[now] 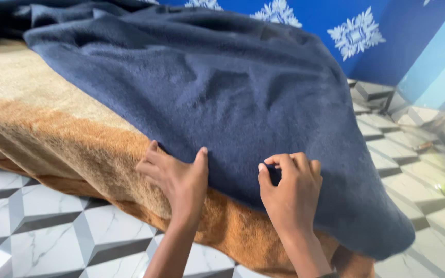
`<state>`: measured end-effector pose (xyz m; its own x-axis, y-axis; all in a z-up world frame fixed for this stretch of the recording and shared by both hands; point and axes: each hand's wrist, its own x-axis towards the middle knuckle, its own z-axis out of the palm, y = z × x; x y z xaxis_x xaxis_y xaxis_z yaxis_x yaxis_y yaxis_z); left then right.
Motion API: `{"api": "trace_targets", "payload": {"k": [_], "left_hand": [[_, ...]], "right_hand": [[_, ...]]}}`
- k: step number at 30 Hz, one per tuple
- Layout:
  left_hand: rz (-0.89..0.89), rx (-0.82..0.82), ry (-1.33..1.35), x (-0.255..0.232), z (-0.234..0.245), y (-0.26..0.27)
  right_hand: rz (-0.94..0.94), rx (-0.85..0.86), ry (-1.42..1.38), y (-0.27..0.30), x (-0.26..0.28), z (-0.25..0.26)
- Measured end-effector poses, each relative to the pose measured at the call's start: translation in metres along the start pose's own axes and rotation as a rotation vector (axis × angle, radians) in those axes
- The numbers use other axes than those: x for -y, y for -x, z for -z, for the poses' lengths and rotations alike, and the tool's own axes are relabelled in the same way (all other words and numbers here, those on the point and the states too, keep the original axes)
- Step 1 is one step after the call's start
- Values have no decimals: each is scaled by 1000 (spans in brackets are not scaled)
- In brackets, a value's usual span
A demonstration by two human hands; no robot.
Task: The person pulls a blue blanket over a bed and smooths it out by hand, tucking the edges of the blanket under the mattress around the perimeter.
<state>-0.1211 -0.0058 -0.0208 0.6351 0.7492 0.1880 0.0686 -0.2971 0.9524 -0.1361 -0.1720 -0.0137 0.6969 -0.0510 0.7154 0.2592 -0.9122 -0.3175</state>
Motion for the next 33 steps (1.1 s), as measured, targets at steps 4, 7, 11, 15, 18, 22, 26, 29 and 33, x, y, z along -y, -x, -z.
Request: {"api": "trace_targets", "payload": {"k": [4,7,11,15,18,22,26,29,33], "left_hand": [[114,-19,133,-2,3,0],[295,0,184,0,8,5],[276,19,391,0,13,-2],[338,113,539,-2,21,-12],[349,154,523,-10,31,-14],[349,130,357,-20,31,-15],[187,123,337,-13,24,-24],[273,275,675,-5,22,-34],[426,444,1033,-2,22,-41]], "right_hand": [[-217,65,-214,10,15,10],[-486,200,-247,18,20,16],[-943,779,-572,18,22,12],[-1233,587,-876,24,28,2],[-1334,504,-1226,26,35,-8],[-1496,314,-1267,30,49,-17],[-1481,116,-1336,29,57,-11],[-1395,83,-1428,25,57,-5],[-1284,77,-1520,20,51,-2]]}}
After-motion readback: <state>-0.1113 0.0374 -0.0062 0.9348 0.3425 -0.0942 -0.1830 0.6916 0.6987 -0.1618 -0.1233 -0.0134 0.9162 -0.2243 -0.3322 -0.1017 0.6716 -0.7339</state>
